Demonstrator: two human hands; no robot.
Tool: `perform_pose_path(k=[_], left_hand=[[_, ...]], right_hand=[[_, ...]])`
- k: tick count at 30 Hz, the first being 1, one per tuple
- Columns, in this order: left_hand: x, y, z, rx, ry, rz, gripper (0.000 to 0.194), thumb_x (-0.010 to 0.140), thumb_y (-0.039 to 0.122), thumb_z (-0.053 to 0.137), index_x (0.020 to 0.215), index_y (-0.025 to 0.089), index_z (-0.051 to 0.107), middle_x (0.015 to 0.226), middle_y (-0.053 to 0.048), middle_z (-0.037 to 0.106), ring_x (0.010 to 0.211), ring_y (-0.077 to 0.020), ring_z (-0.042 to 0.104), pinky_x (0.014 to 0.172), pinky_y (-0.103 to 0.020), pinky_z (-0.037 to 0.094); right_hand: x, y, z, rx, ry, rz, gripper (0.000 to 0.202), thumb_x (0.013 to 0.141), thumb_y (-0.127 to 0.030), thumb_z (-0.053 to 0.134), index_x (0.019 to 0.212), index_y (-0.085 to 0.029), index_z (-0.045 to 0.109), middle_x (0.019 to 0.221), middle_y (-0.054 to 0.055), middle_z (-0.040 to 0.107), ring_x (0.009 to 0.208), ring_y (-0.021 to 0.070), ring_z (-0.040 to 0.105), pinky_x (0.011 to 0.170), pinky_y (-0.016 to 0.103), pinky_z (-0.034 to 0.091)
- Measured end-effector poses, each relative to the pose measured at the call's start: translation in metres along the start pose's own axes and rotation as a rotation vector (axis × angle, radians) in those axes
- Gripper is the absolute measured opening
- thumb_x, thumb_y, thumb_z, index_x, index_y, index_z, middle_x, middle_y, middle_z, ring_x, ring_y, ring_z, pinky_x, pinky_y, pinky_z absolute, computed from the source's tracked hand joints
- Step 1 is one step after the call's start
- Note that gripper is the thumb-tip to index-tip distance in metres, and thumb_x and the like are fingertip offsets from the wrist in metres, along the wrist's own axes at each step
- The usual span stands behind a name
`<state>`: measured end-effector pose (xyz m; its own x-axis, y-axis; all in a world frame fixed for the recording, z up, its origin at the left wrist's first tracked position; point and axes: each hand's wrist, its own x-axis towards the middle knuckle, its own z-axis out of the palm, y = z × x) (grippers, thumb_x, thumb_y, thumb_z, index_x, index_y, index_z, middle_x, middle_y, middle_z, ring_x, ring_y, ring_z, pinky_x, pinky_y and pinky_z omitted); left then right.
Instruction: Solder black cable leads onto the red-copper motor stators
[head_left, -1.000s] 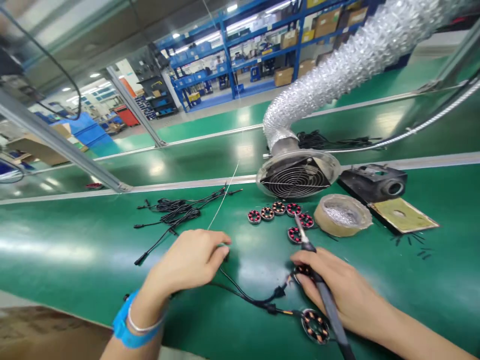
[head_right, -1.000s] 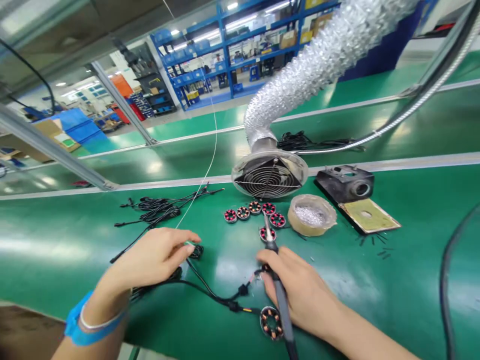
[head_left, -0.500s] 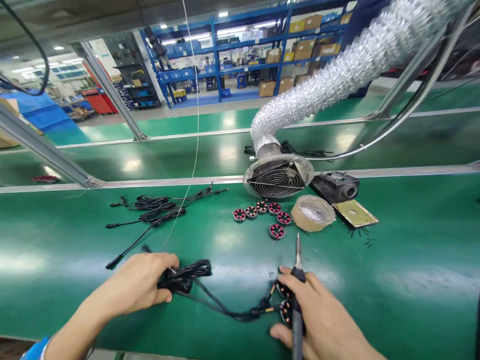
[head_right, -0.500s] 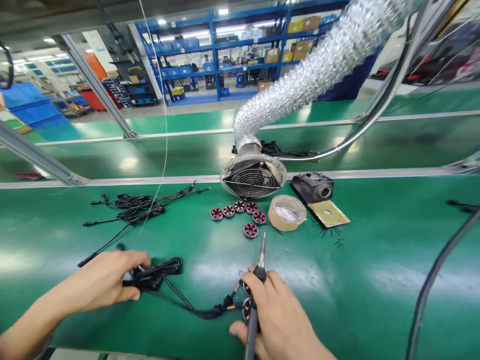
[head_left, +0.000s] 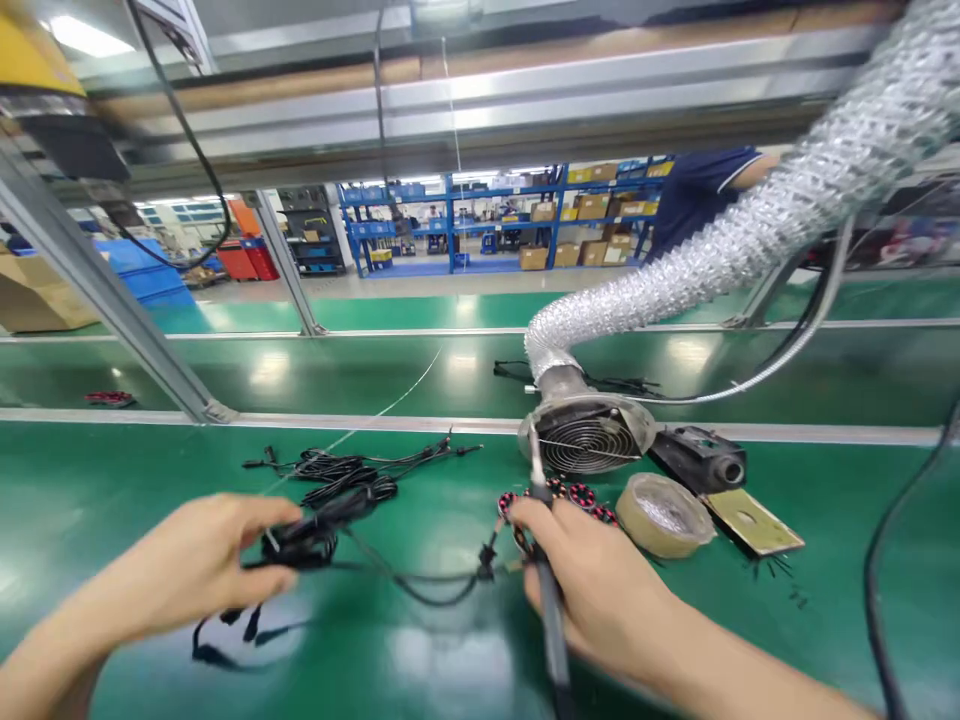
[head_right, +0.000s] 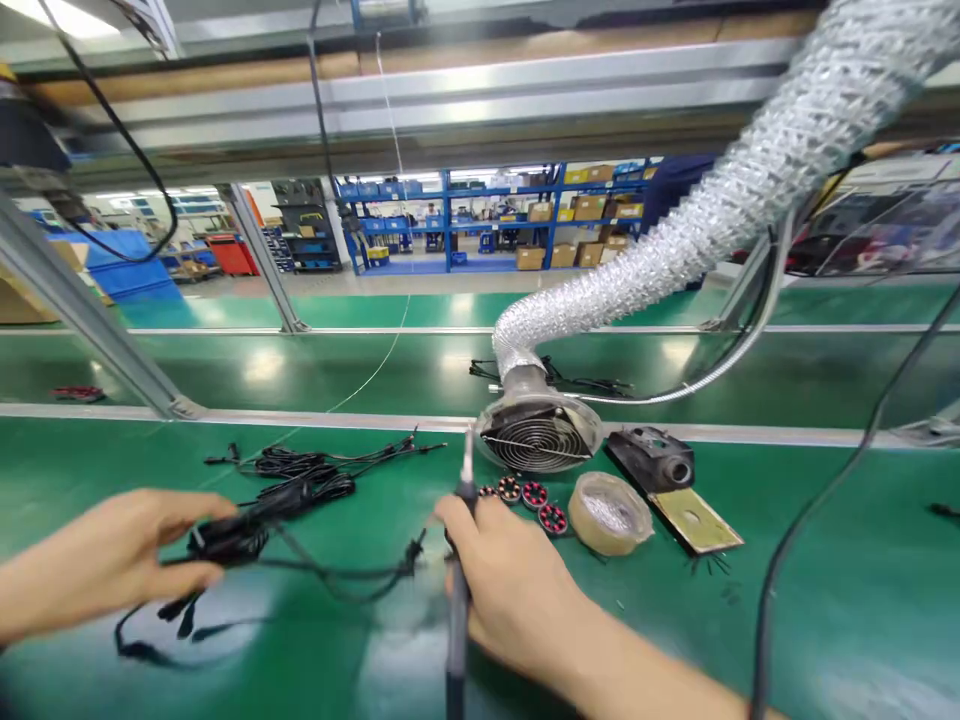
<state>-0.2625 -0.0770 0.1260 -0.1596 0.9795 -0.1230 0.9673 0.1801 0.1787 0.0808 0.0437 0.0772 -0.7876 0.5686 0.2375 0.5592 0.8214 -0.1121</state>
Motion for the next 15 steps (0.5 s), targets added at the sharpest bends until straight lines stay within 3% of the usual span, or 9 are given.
perform_pose_path(k=[1, 4, 7, 9, 11, 15], left_hand=[[0.017, -0.011, -0.015, 0.061, -0.003, -0.021, 0.039, 0.070, 0.046, 0.065, 0.099, 0.022, 0.074, 0.062, -0.002, 0.066, 0.059, -0.0247, 0.061, 0.058, -0.030, 0.042], [0.082, -0.037, -0.053, 0.166, 0.074, -0.111, 0.038, 0.074, 0.044, 0.064, 0.104, 0.021, 0.072, 0.071, -0.006, 0.070, 0.072, -0.0291, 0.067, 0.065, -0.032, 0.045], [0.145, -0.056, -0.063, 0.170, 0.275, -0.284, 0.056, 0.083, 0.041, 0.059, 0.130, 0.011, 0.055, 0.099, -0.017, 0.072, 0.099, -0.0359, 0.066, 0.080, -0.036, 0.048], [0.174, -0.065, -0.051, 0.142, 0.324, -0.317, 0.062, 0.085, 0.033, 0.058, 0.140, 0.008, 0.043, 0.115, -0.022, 0.068, 0.109, -0.0361, 0.064, 0.086, -0.038, 0.048], [0.188, -0.072, -0.029, 0.093, 0.327, -0.312, 0.052, 0.088, 0.023, 0.052, 0.138, 0.011, 0.046, 0.119, -0.022, 0.067, 0.109, -0.0331, 0.065, 0.088, -0.038, 0.048], [0.182, -0.091, 0.013, -0.043, 0.308, -0.268, 0.026, 0.093, 0.026, 0.042, 0.105, 0.021, 0.064, 0.102, -0.012, 0.073, 0.100, -0.0294, 0.068, 0.086, -0.037, 0.048]], right_hand=[[0.033, -0.001, -0.007, -0.037, -0.082, 0.053, 0.036, 0.079, -0.010, 0.057, 0.114, -0.019, 0.052, 0.089, 0.007, 0.064, 0.075, 0.0223, 0.064, 0.064, 0.031, 0.051], [0.142, 0.000, -0.015, -0.068, -0.062, 0.093, 0.035, 0.089, -0.016, 0.058, 0.123, -0.014, 0.051, 0.095, 0.008, 0.066, 0.085, 0.0232, 0.066, 0.074, 0.035, 0.053], [0.242, 0.007, -0.003, -0.089, -0.051, 0.162, 0.033, 0.098, -0.034, 0.057, 0.125, -0.016, 0.055, 0.113, 0.008, 0.063, 0.094, 0.0207, 0.065, 0.083, 0.041, 0.055], [0.290, 0.014, 0.015, -0.099, -0.071, 0.203, 0.033, 0.098, -0.035, 0.059, 0.125, -0.016, 0.056, 0.118, 0.009, 0.062, 0.099, 0.0216, 0.064, 0.084, 0.042, 0.056], [0.317, 0.024, 0.037, -0.112, -0.103, 0.241, 0.033, 0.097, -0.034, 0.060, 0.125, -0.016, 0.057, 0.120, 0.009, 0.061, 0.100, 0.0218, 0.064, 0.084, 0.041, 0.056], [0.331, 0.052, 0.073, -0.155, -0.134, 0.315, 0.033, 0.096, -0.033, 0.062, 0.124, -0.015, 0.057, 0.122, 0.009, 0.060, 0.103, 0.0229, 0.063, 0.086, 0.043, 0.056]])
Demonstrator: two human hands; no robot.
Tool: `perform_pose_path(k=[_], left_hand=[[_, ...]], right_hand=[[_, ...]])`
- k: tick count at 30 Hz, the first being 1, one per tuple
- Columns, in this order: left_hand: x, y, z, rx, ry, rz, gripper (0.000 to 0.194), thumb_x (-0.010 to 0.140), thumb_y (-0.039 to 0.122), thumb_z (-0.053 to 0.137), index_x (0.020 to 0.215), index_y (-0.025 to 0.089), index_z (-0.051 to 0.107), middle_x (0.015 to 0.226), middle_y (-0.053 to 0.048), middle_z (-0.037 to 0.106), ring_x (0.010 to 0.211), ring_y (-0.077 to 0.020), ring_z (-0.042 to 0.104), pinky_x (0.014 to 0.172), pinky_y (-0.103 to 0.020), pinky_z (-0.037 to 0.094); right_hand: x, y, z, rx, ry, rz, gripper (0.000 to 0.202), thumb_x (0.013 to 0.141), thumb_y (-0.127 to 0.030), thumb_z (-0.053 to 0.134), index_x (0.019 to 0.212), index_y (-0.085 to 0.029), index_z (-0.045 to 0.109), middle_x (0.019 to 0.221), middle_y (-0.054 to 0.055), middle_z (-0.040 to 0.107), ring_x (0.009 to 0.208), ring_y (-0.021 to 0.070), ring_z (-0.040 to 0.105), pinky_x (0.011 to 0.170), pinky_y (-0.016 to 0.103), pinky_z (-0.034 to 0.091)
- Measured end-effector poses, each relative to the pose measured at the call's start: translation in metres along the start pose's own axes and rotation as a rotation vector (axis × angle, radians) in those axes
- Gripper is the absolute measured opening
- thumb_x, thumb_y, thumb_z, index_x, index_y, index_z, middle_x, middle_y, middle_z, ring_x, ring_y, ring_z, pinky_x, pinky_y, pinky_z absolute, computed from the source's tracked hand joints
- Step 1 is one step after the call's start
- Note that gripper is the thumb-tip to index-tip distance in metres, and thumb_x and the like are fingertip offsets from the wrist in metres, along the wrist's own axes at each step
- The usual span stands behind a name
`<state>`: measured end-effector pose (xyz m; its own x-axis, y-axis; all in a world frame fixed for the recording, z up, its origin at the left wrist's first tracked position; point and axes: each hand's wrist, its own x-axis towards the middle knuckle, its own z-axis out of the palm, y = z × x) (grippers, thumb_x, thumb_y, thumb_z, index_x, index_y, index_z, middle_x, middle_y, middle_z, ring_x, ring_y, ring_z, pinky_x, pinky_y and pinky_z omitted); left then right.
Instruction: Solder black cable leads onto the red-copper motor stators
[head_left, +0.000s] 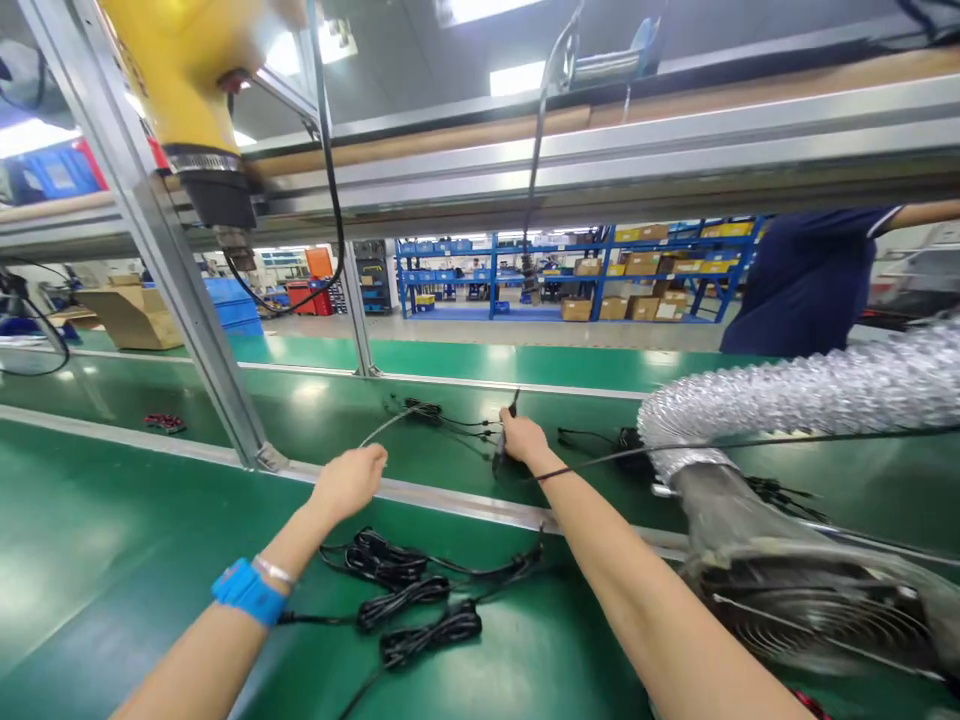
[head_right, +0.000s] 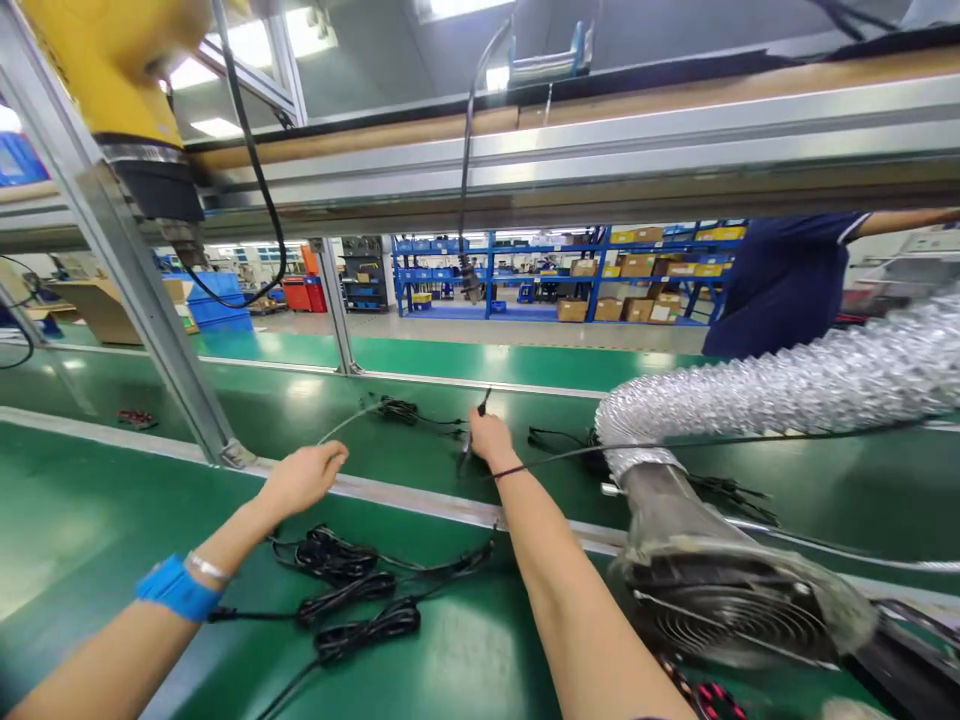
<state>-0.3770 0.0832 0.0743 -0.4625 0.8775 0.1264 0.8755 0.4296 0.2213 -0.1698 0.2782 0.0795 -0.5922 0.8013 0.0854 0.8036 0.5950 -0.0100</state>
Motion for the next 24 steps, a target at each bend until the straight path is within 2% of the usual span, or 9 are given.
perform_pose_path(k=[3, 6, 9, 12, 16, 18, 21, 23, 24], left_hand=[[-0.011, -0.021, 0.007, -0.136, 0.004, -0.037, 0.028, 0.093, 0.031, 0.038, 0.083, 0.021, 0.062, 0.086, -0.010, 0.071, 0.090, -0.0296, 0.067, 0.079, -0.037, 0.047], [-0.013, -0.023, 0.006, -0.320, 0.012, -0.093, 0.026, 0.090, 0.031, 0.038, 0.074, 0.021, 0.055, 0.075, -0.007, 0.065, 0.082, -0.0266, 0.065, 0.072, -0.034, 0.046], [-0.015, 0.002, 0.005, -0.555, -0.026, -0.124, 0.019, 0.087, 0.030, 0.037, 0.071, 0.022, 0.045, 0.061, 0.000, 0.053, 0.062, -0.0198, 0.059, 0.059, -0.028, 0.043], [-0.031, 0.048, 0.005, -0.802, -0.106, -0.087, 0.016, 0.086, 0.031, 0.036, 0.073, 0.022, 0.038, 0.058, 0.005, 0.045, 0.050, -0.0132, 0.051, 0.052, -0.024, 0.041], [-0.079, 0.112, 0.009, -1.066, -0.238, 0.017, 0.020, 0.084, 0.041, 0.041, 0.080, 0.022, 0.038, 0.065, 0.004, 0.051, 0.050, -0.0099, 0.052, 0.053, -0.021, 0.042], [-0.111, 0.141, 0.016, -1.152, -0.336, 0.058, 0.029, 0.083, 0.050, 0.043, 0.084, 0.022, 0.038, 0.063, 0.004, 0.053, 0.047, -0.0104, 0.052, 0.049, -0.022, 0.041], [-0.161, 0.180, 0.036, -1.248, -0.519, 0.140, 0.047, 0.080, 0.069, 0.045, 0.084, 0.023, 0.037, 0.057, 0.005, 0.051, 0.040, -0.0107, 0.049, 0.043, -0.022, 0.038], [-0.192, 0.204, 0.049, -1.335, -0.716, 0.251, 0.054, 0.079, 0.077, 0.043, 0.086, 0.023, 0.035, 0.057, 0.006, 0.052, 0.037, -0.0097, 0.047, 0.040, -0.021, 0.035], [-0.205, 0.215, 0.054, -1.348, -0.787, 0.281, 0.055, 0.081, 0.077, 0.040, 0.087, 0.023, 0.034, 0.057, 0.006, 0.051, 0.037, -0.0093, 0.046, 0.039, -0.020, 0.034]], right_hand=[[0.007, 0.019, 0.011, -0.021, 0.007, 0.057, 0.034, 0.096, -0.033, 0.061, 0.125, -0.015, 0.057, 0.123, 0.010, 0.060, 0.104, 0.0234, 0.063, 0.088, 0.043, 0.055], [0.012, 0.030, -0.001, -0.018, 0.025, 0.085, 0.034, 0.096, -0.033, 0.062, 0.124, -0.014, 0.057, 0.123, 0.010, 0.060, 0.105, 0.0235, 0.063, 0.088, 0.043, 0.055], [0.011, 0.029, -0.029, 0.011, 0.055, 0.082, 0.034, 0.096, -0.033, 0.061, 0.124, -0.014, 0.057, 0.122, 0.010, 0.060, 0.104, 0.0232, 0.063, 0.087, 0.043, 0.055], [-0.013, 0.021, -0.058, 0.059, 0.085, 0.041, 0.032, 0.097, -0.033, 0.061, 0.123, -0.014, 0.058, 0.120, 0.010, 0.061, 0.100, 0.0220, 0.064, 0.085, 0.041, 0.056], [-0.103, 0.018, -0.066, 0.161, 0.149, -0.137, 0.025, 0.096, -0.033, 0.061, 0.112, -0.014, 0.061, 0.103, 0.005, 0.065, 0.087, 0.0179, 0.065, 0.078, 0.037, 0.057], [-0.165, 0.024, -0.056, 0.244, 0.212, -0.256, 0.016, 0.091, -0.022, 0.063, 0.105, -0.015, 0.060, 0.083, 0.001, 0.066, 0.074, 0.0159, 0.064, 0.072, 0.032, 0.055], [-0.252, 0.040, -0.031, 0.374, 0.345, -0.422, 0.010, 0.088, -0.014, 0.057, 0.097, -0.019, 0.058, 0.080, 0.002, 0.065, 0.073, 0.0146, 0.063, 0.066, 0.024, 0.052], [-0.294, 0.054, -0.017, 0.451, 0.455, -0.518, 0.014, 0.091, -0.012, 0.045, 0.091, -0.021, 0.056, 0.070, 0.000, 0.062, 0.064, 0.0142, 0.060, 0.059, 0.023, 0.049], [-0.310, 0.062, -0.012, 0.537, 0.573, -0.589, 0.018, 0.091, -0.010, 0.043, 0.094, -0.022, 0.056, 0.070, 0.000, 0.063, 0.062, 0.0144, 0.060, 0.057, 0.023, 0.049]])
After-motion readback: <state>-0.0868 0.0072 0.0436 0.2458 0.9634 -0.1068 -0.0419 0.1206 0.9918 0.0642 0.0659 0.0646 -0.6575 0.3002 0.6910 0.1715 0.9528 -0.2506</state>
